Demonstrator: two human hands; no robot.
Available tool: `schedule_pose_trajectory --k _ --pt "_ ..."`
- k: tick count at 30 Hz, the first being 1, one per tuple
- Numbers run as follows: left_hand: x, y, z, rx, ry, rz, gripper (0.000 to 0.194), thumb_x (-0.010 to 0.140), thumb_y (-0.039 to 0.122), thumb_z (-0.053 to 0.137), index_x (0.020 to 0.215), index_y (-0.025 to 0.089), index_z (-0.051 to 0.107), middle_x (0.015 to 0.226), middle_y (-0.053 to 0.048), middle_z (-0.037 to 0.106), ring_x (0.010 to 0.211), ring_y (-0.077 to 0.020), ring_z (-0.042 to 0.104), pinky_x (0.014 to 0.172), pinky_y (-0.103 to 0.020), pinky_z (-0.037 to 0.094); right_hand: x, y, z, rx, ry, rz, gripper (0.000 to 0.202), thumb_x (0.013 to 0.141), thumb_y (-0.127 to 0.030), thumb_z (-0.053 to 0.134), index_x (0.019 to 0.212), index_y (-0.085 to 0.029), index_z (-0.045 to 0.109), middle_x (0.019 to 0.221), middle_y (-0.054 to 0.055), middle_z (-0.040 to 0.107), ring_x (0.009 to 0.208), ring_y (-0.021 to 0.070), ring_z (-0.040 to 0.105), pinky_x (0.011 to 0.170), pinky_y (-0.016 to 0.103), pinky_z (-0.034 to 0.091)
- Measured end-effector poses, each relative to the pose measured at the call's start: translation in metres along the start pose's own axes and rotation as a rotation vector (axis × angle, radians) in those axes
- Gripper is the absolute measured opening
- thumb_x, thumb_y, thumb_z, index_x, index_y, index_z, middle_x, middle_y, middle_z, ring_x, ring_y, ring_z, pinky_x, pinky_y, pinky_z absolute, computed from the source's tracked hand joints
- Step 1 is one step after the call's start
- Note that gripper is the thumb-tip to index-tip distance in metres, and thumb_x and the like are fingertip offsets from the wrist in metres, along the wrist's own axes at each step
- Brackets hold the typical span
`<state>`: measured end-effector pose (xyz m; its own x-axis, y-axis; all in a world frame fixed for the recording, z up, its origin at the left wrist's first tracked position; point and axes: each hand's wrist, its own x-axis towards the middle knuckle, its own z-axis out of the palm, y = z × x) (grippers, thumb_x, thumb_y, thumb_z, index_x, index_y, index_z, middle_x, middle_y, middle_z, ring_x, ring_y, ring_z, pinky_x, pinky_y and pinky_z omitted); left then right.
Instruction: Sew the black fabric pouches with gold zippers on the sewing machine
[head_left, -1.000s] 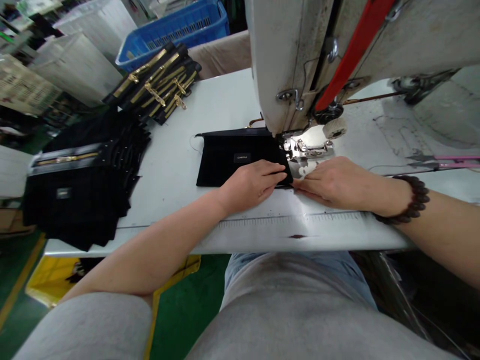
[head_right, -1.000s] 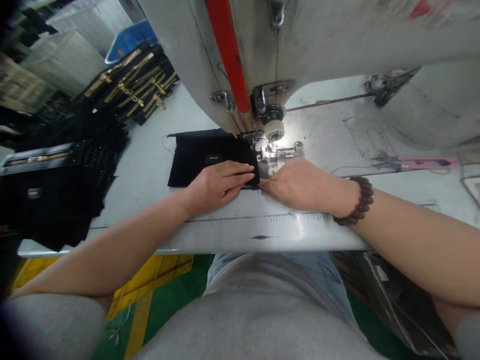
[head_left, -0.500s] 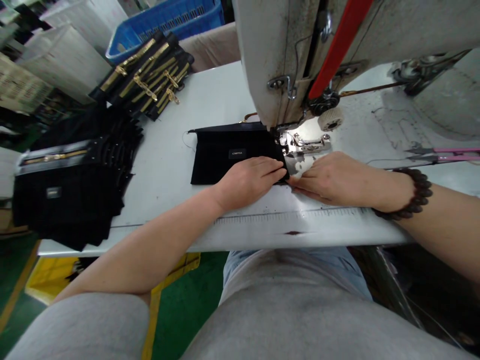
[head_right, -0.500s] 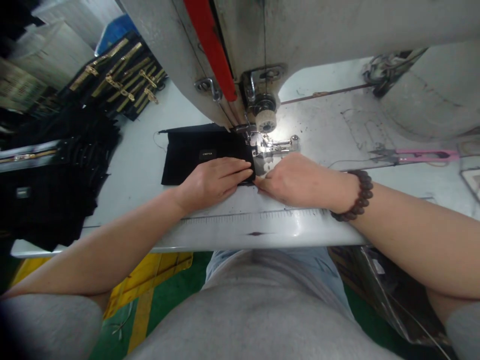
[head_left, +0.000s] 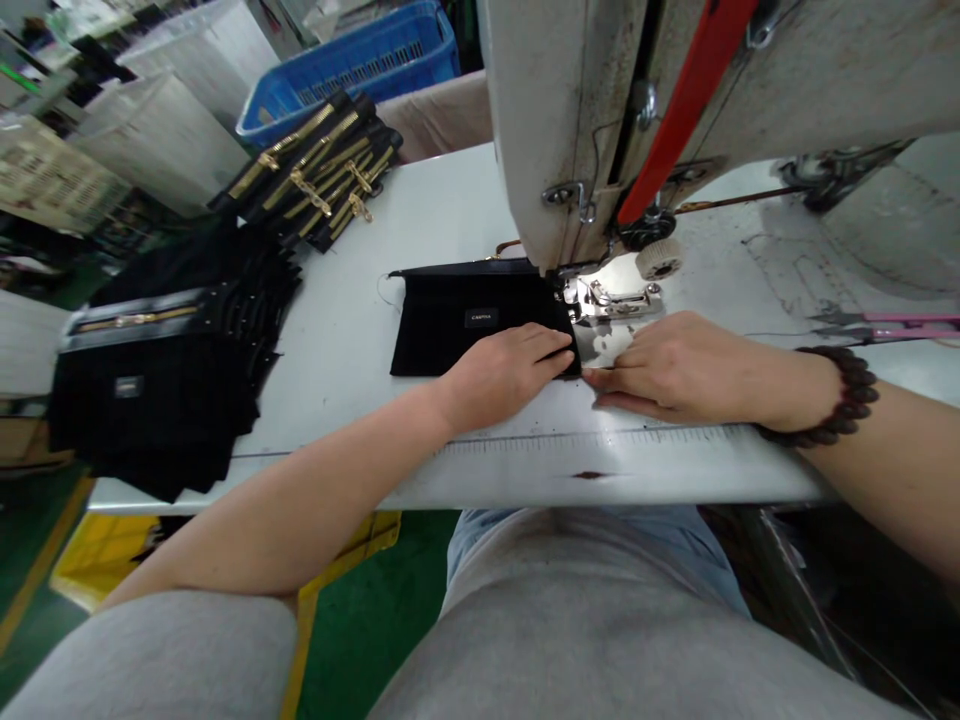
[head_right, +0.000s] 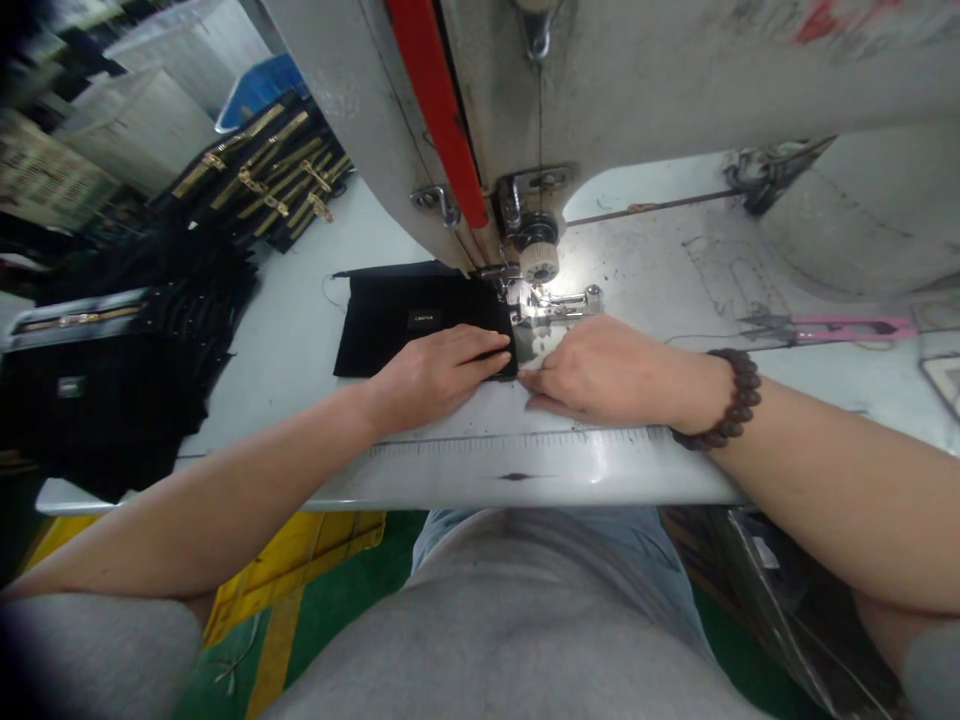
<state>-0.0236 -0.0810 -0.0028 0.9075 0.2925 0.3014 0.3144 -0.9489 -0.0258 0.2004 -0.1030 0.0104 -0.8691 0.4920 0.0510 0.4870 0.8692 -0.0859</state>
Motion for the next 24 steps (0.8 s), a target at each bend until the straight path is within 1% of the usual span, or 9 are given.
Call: schedule_pose_trajectory --k 3,7,10,14,19,24 --pt "0.0 0.002 -0.001 0.029 0.004 0.006 0.022 0.088 0.012 0.045 0.103 0.006 0.059 0.109 -0.014 0.061 0.1 -0.0202 0.059 0.089 -0.032 0.05 0.0 0.0 -0.003 -0.019 0.032 -0.029 0.033 0.092 -0.038 0.038 0.093 -0.016 0.063 0.066 0.002 0.065 0.057 0.015 0.057 0.054 0.029 0.031" --pt "-0.004 0.004 0.0 0.051 0.002 0.01 0.024 0.089 0.012 0.042 0.105 0.006 0.059 0.112 -0.014 0.061 0.104 -0.0199 0.058 0.092 -0.033 0.049 0.002 -0.003 -0.002 -0.068 0.076 -0.009 0.031 0.092 -0.034 0.04 0.102 -0.012 0.06 0.062 0.001 0.062 0.055 0.0157 0.056 0.053 0.03 0.03" --pt "-0.007 0.003 0.0 0.04 0.008 0.025 0.026 0.088 0.01 0.04 0.107 0.005 0.058 0.116 -0.013 0.06 0.108 -0.0187 0.056 0.096 -0.032 0.047 0.004 -0.005 0.001 -0.086 0.088 0.0 0.028 0.092 -0.032 0.041 0.1 -0.013 0.061 0.062 0.0 0.063 0.054 0.0157 0.055 0.052 0.03 0.029" --pt "-0.008 0.0 0.0 0.029 0.02 0.031 0.026 0.089 0.011 0.039 0.105 0.006 0.059 0.115 -0.013 0.06 0.106 -0.0195 0.058 0.094 -0.033 0.048 0.005 -0.006 0.004 -0.093 0.082 0.028 0.026 0.091 -0.031 0.044 0.099 -0.014 0.061 0.063 0.0 0.064 0.054 0.0159 0.057 0.051 0.03 0.028" --pt "-0.006 -0.007 0.0 0.042 -0.02 0.029 0.028 0.09 0.012 0.036 0.106 0.007 0.058 0.115 -0.012 0.06 0.107 -0.0198 0.057 0.094 -0.034 0.048 0.008 -0.007 0.005 -0.094 0.058 0.078 0.026 0.09 -0.031 0.045 0.102 -0.013 0.061 0.062 0.002 0.065 0.052 0.0153 0.057 0.048 0.029 0.026" --pt "-0.004 -0.018 0.001 0.05 -0.08 0.03 0.029 0.089 0.011 0.038 0.111 0.007 0.056 0.119 -0.012 0.058 0.11 -0.0195 0.055 0.097 -0.033 0.046 0.011 -0.003 0.006 -0.098 0.048 0.135 0.033 0.091 -0.034 0.041 0.109 -0.012 0.058 0.061 0.003 0.065 0.052 0.0172 0.058 0.048 0.029 0.026"
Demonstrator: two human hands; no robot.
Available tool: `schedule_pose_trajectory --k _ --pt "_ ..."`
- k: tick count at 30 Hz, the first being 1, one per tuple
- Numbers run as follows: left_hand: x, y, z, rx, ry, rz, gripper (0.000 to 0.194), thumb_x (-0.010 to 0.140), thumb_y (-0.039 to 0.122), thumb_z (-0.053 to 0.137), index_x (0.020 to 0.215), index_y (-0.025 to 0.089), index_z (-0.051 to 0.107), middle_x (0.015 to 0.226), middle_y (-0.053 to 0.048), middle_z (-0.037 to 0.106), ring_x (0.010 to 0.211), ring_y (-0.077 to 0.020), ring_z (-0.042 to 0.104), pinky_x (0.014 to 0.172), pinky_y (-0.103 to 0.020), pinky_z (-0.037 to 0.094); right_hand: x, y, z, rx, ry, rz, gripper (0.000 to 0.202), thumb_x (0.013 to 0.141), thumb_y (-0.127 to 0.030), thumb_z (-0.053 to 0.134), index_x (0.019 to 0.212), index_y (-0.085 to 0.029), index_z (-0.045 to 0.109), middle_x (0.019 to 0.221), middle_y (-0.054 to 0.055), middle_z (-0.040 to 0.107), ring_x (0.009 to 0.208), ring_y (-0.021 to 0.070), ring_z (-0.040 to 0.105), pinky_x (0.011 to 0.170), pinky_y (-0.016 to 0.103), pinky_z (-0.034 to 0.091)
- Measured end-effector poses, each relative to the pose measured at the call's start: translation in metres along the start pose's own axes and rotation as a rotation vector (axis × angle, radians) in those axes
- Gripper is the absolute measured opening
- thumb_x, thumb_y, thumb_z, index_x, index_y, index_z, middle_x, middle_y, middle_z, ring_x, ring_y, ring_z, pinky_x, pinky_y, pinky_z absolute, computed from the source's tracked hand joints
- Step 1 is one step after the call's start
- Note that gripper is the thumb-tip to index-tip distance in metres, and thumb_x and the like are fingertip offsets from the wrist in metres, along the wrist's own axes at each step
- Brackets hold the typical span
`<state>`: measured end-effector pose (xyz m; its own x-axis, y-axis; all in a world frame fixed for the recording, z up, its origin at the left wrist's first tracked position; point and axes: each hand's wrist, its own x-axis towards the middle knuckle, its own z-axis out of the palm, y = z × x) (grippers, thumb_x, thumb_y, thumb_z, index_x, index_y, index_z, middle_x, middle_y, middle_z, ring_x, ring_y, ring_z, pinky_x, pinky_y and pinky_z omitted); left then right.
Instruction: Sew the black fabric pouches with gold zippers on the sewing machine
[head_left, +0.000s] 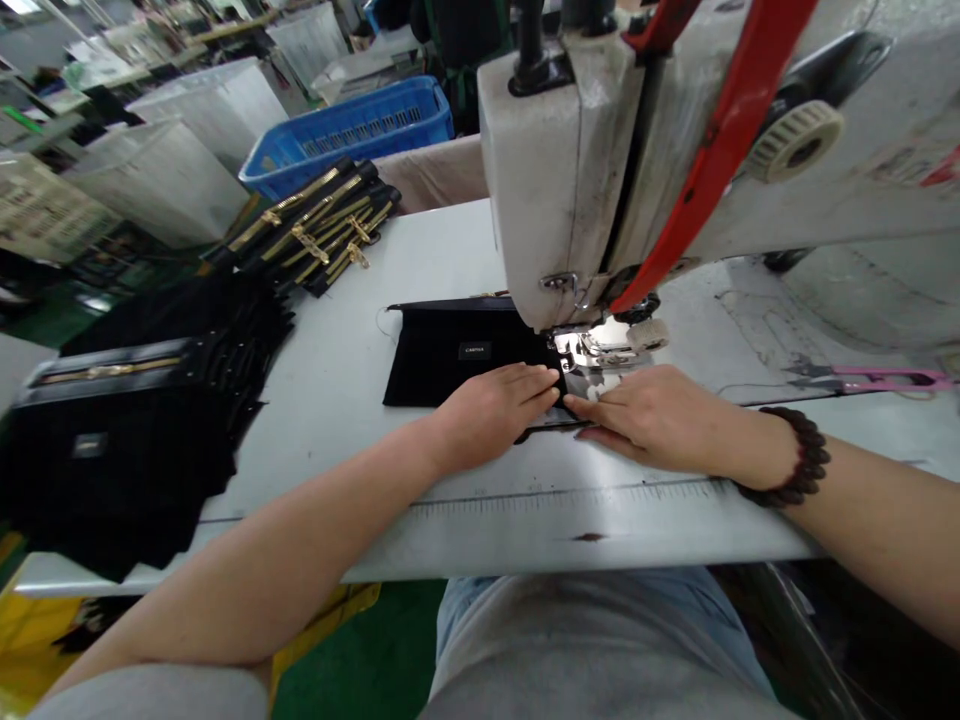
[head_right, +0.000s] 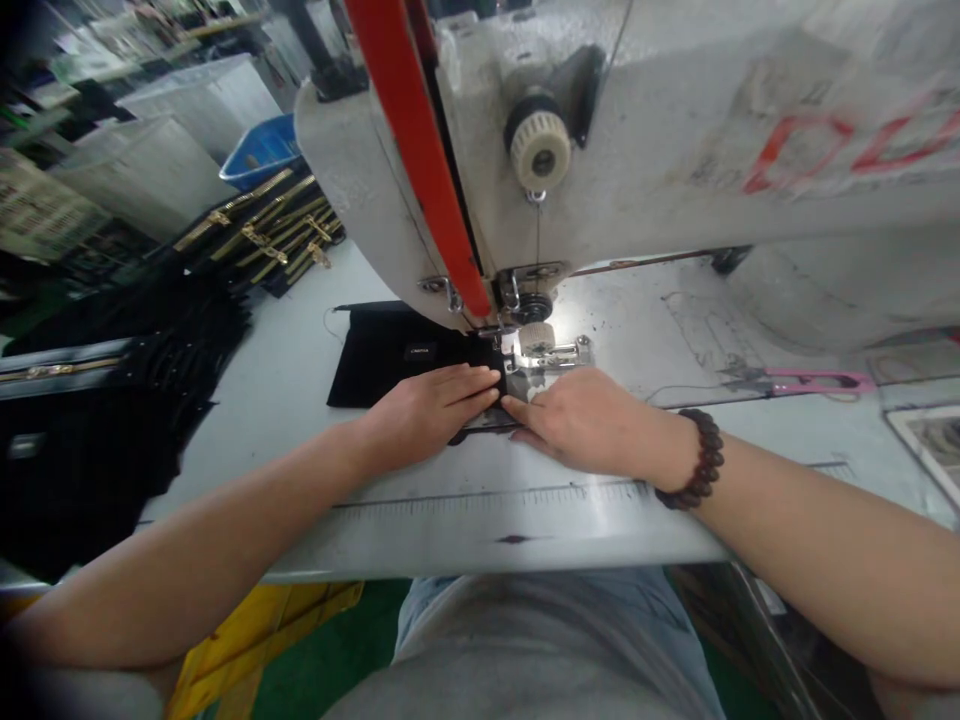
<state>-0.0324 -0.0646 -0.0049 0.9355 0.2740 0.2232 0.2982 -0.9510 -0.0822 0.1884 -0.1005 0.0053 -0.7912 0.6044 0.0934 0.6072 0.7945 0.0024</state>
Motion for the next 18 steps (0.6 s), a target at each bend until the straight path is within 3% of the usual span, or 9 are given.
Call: schedule_pose_trajectory --k 8,18 --pt "0.005 -0.013 0.005 -0.029 -0.059 -0.036 0.028 0.084 0.011 0.048 0.111 0.007 0.054 0.118 -0.012 0.056 0.109 -0.0218 0.054 0.097 -0.033 0.045 0.007 0.004 0.005 -0.052 -0.011 0.085 0.03 0.089 -0.032 0.045 0.106 -0.012 0.059 0.065 0.004 0.067 0.056 0.0186 0.06 0.049 0.029 0.026" --pt "0.014 -0.03 0.007 -0.028 -0.203 -0.07 0.029 0.089 0.013 0.043 0.116 0.007 0.051 0.121 -0.01 0.054 0.119 -0.0193 0.047 0.105 -0.029 0.036 0.016 0.008 0.011 -0.145 -0.075 0.188 0.035 0.092 -0.033 0.037 0.115 -0.013 0.055 0.072 0.006 0.067 0.057 0.0195 0.059 0.046 0.028 0.018"
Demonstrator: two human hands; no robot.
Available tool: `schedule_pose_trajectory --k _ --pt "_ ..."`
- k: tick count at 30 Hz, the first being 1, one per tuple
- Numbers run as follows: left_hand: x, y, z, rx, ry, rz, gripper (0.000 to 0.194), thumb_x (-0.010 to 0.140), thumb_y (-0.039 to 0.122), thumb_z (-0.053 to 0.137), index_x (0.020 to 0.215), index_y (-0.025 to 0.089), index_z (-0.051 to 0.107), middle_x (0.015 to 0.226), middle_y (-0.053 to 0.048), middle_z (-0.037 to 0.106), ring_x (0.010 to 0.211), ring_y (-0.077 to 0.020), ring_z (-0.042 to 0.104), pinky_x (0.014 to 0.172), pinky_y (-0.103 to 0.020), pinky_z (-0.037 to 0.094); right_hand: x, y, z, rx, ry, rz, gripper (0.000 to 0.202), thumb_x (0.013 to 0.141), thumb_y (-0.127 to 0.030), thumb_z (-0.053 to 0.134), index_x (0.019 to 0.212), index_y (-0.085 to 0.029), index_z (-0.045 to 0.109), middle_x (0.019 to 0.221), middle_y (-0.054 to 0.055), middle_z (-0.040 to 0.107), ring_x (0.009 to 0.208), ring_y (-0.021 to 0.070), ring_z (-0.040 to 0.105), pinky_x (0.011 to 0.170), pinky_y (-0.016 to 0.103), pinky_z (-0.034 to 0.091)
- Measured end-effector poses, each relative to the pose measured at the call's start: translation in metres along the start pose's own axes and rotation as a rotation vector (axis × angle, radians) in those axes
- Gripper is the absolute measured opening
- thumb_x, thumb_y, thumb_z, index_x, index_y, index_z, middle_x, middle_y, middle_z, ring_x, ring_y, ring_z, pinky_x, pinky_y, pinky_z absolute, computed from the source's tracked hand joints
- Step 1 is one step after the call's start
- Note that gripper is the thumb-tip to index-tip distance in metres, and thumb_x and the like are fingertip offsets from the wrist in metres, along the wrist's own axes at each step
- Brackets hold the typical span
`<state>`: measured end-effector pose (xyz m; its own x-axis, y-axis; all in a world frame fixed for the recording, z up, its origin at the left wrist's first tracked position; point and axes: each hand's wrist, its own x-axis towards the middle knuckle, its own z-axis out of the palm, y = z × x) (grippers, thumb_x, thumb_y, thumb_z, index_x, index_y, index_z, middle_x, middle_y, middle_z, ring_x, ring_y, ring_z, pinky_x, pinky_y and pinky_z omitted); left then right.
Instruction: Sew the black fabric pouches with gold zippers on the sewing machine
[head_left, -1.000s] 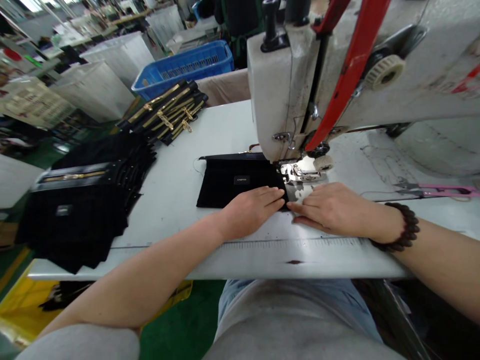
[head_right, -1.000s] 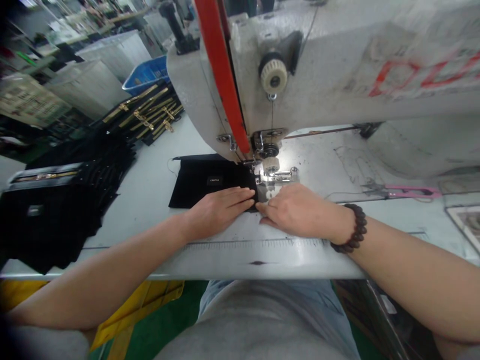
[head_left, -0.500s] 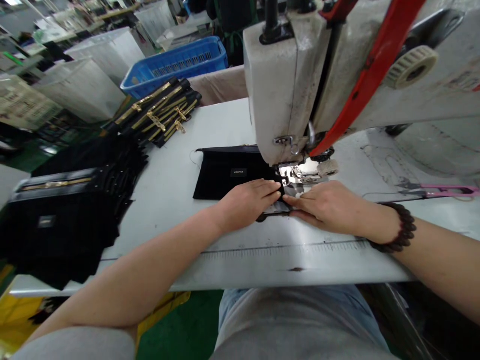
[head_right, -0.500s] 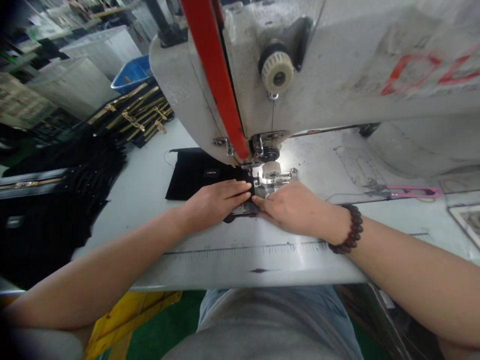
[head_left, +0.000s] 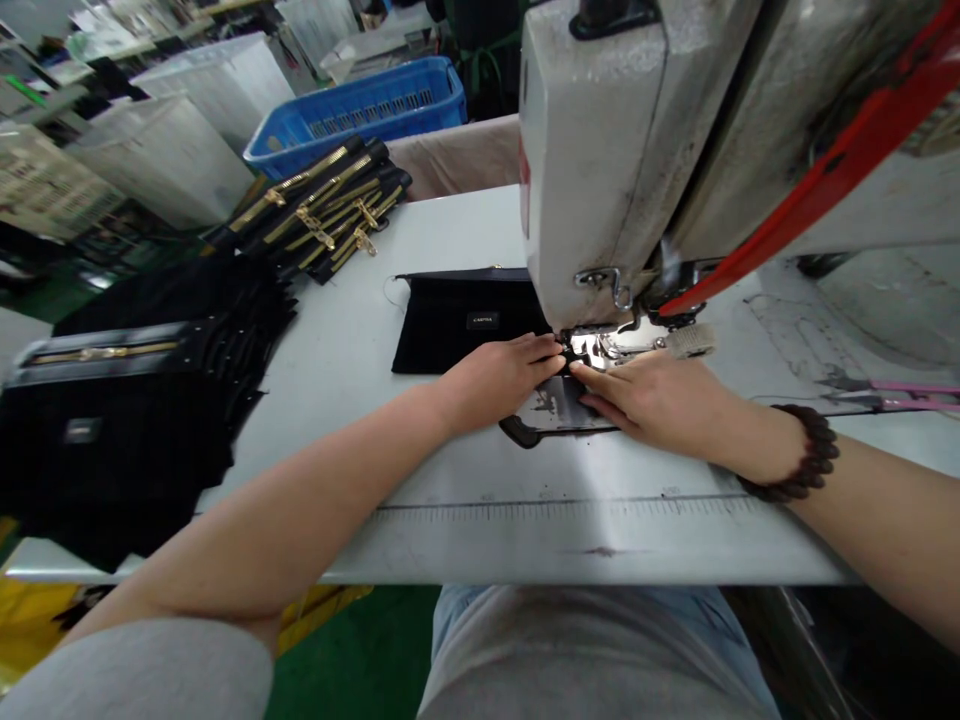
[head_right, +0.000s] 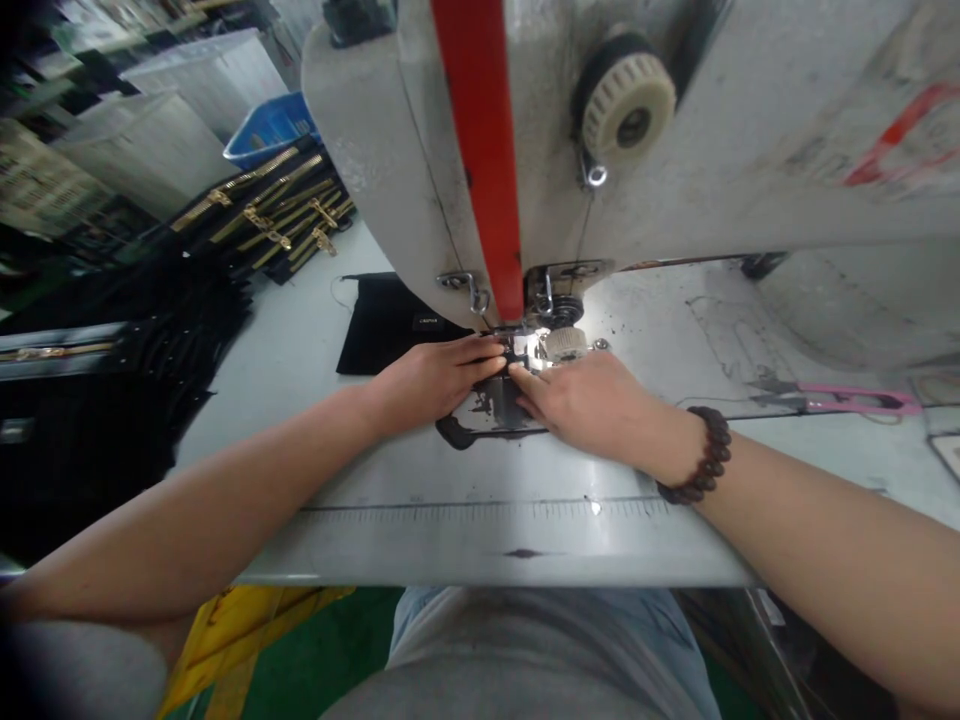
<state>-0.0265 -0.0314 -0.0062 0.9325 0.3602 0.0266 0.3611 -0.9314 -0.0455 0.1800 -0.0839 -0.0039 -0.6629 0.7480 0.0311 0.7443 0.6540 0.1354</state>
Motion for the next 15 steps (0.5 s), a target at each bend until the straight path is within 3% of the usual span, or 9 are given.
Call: schedule_pose_trajectory --k 5,15 --pt "0.0052 -0.0043 0.0006 0.06 -0.043 -0.021 0.029 0.09 0.011 0.04 0.115 0.009 0.053 0.122 -0.007 0.056 0.119 -0.0145 0.047 0.104 -0.024 0.036 -0.0042 0.0039 0.0088 0.012 0.022 -0.031 0.031 0.089 -0.018 0.041 0.117 -0.015 0.053 0.073 0.004 0.067 0.057 0.016 0.056 0.048 0.028 0.019" --pt "0.0076 -0.0083 0.0044 0.043 0.086 -0.067 0.029 0.086 0.012 0.046 0.113 0.008 0.056 0.115 -0.006 0.06 0.109 -0.0162 0.055 0.096 -0.024 0.043 -0.0056 0.0032 0.0115 0.026 0.125 -0.023 0.025 0.089 -0.02 0.043 0.109 -0.017 0.058 0.072 0.002 0.067 0.056 0.0154 0.054 0.048 0.029 0.017"
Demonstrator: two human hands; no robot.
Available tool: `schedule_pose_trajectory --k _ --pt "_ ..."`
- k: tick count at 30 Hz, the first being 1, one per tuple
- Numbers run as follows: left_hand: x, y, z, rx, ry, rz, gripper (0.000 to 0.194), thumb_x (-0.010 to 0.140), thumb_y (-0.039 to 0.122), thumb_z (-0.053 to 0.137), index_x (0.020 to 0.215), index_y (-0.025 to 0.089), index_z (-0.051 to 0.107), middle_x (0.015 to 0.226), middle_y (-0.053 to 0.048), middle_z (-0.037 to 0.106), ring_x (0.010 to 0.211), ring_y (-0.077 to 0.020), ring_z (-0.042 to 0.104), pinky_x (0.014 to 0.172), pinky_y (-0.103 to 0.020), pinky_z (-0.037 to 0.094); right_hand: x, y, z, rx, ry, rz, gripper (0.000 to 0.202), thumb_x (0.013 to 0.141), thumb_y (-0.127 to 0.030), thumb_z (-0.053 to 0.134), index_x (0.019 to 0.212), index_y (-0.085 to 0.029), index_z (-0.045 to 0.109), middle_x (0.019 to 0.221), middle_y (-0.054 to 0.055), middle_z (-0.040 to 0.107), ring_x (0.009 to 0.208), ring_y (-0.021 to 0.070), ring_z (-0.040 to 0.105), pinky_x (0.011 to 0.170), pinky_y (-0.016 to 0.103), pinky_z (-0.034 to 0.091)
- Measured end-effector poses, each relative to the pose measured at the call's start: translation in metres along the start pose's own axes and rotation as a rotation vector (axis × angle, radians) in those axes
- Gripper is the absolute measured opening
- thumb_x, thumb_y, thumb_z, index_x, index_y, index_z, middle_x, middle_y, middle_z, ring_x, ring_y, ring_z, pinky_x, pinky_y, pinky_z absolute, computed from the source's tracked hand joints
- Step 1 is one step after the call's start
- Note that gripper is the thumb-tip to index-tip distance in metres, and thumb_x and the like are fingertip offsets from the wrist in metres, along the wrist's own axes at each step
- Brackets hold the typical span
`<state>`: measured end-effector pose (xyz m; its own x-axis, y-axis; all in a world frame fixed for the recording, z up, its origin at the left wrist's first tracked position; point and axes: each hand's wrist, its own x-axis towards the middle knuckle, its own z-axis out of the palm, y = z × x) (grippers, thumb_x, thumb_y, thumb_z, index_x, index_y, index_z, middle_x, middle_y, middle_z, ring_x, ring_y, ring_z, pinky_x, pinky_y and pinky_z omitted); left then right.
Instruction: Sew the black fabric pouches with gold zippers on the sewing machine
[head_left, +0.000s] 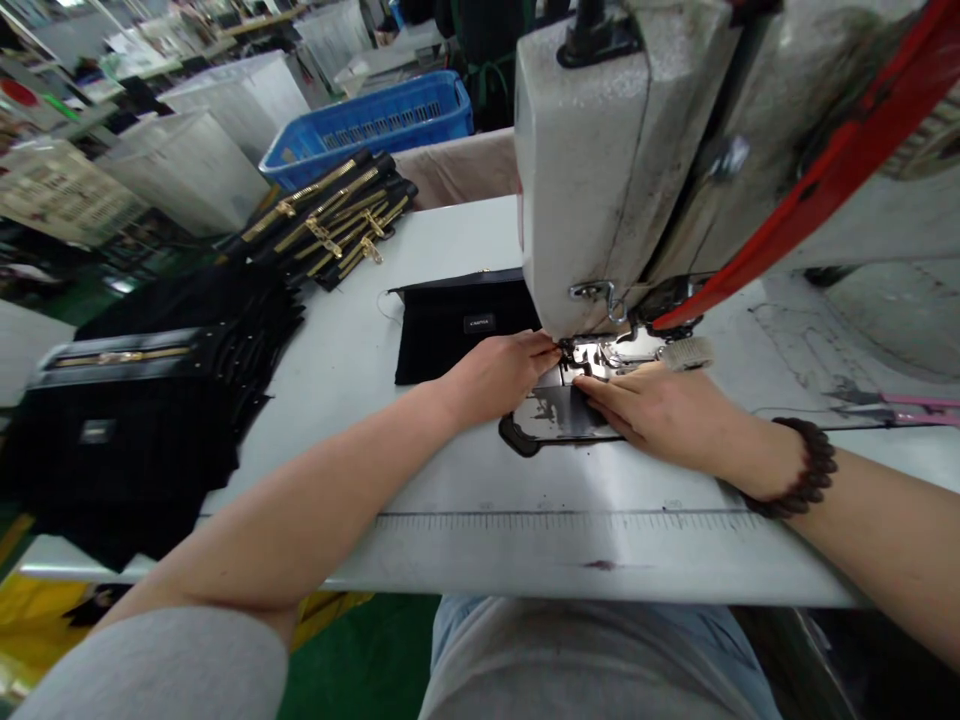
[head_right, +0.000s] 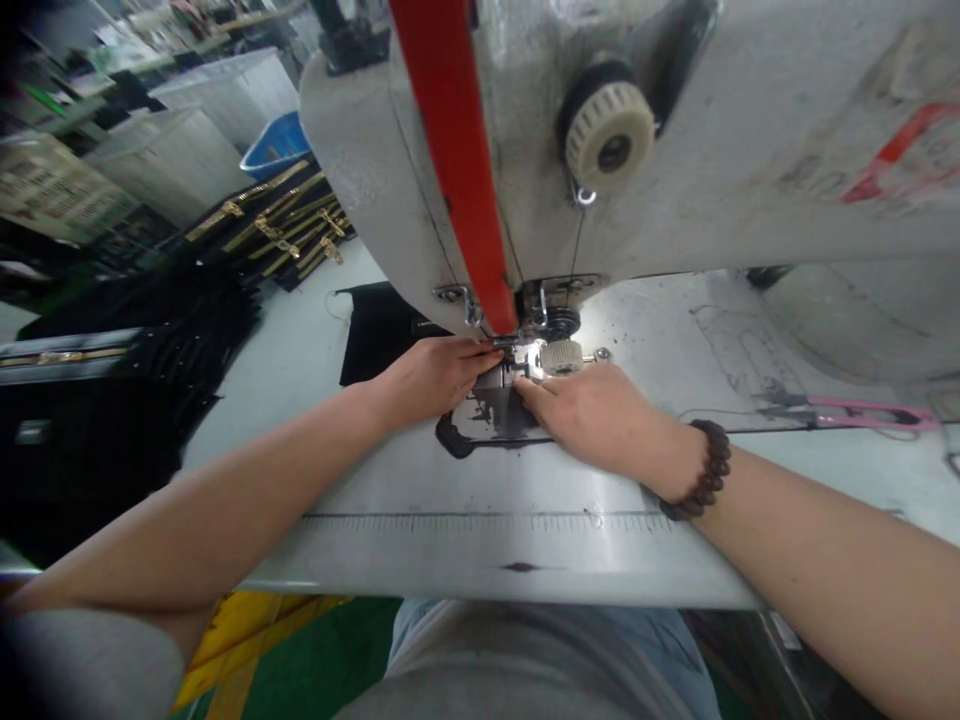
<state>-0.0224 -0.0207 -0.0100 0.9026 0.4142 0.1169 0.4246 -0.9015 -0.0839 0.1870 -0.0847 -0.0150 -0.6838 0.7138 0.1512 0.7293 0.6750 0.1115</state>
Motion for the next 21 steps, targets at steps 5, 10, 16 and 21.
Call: schedule_pose_trajectory --k 5,10,16,21 --pt "0.0 -0.001 0.003 -0.006 0.019 -0.011 0.026 0.086 0.012 0.046 0.109 0.01 0.059 0.112 -0.006 0.062 0.107 -0.016 0.056 0.096 -0.024 0.044 0.0 -0.001 -0.002 0.015 -0.014 0.01 0.025 0.09 -0.021 0.041 0.108 -0.017 0.059 0.076 0.004 0.069 0.057 0.0157 0.055 0.048 0.028 0.018" --pt "0.002 0.001 -0.003 -0.041 -0.008 -0.01 0.028 0.086 0.01 0.046 0.111 0.007 0.058 0.11 -0.009 0.063 0.108 -0.017 0.056 0.096 -0.026 0.045 0.002 -0.002 -0.006 0.031 -0.015 0.022 0.026 0.09 -0.021 0.041 0.106 -0.016 0.06 0.078 0.005 0.069 0.06 0.0162 0.058 0.048 0.028 0.022" --pt "-0.001 -0.028 -0.023 -0.221 0.067 -0.167 0.027 0.092 0.017 0.04 0.108 0.014 0.061 0.111 -0.006 0.063 0.105 -0.0152 0.057 0.092 -0.027 0.046 -0.001 0.002 -0.01 0.137 0.041 0.019 0.027 0.09 -0.021 0.038 0.103 -0.014 0.062 0.078 0.006 0.07 0.063 0.0142 0.06 0.049 0.026 0.029" --pt "-0.025 -0.026 -0.04 0.045 -0.195 -0.349 0.031 0.09 0.025 0.045 0.118 0.013 0.055 0.106 -0.011 0.061 0.094 -0.022 0.061 0.079 -0.032 0.05 -0.005 0.003 -0.016 0.184 0.063 0.014 0.027 0.091 -0.021 0.038 0.101 -0.015 0.062 0.073 0.005 0.069 0.063 0.0144 0.06 0.052 0.026 0.03"
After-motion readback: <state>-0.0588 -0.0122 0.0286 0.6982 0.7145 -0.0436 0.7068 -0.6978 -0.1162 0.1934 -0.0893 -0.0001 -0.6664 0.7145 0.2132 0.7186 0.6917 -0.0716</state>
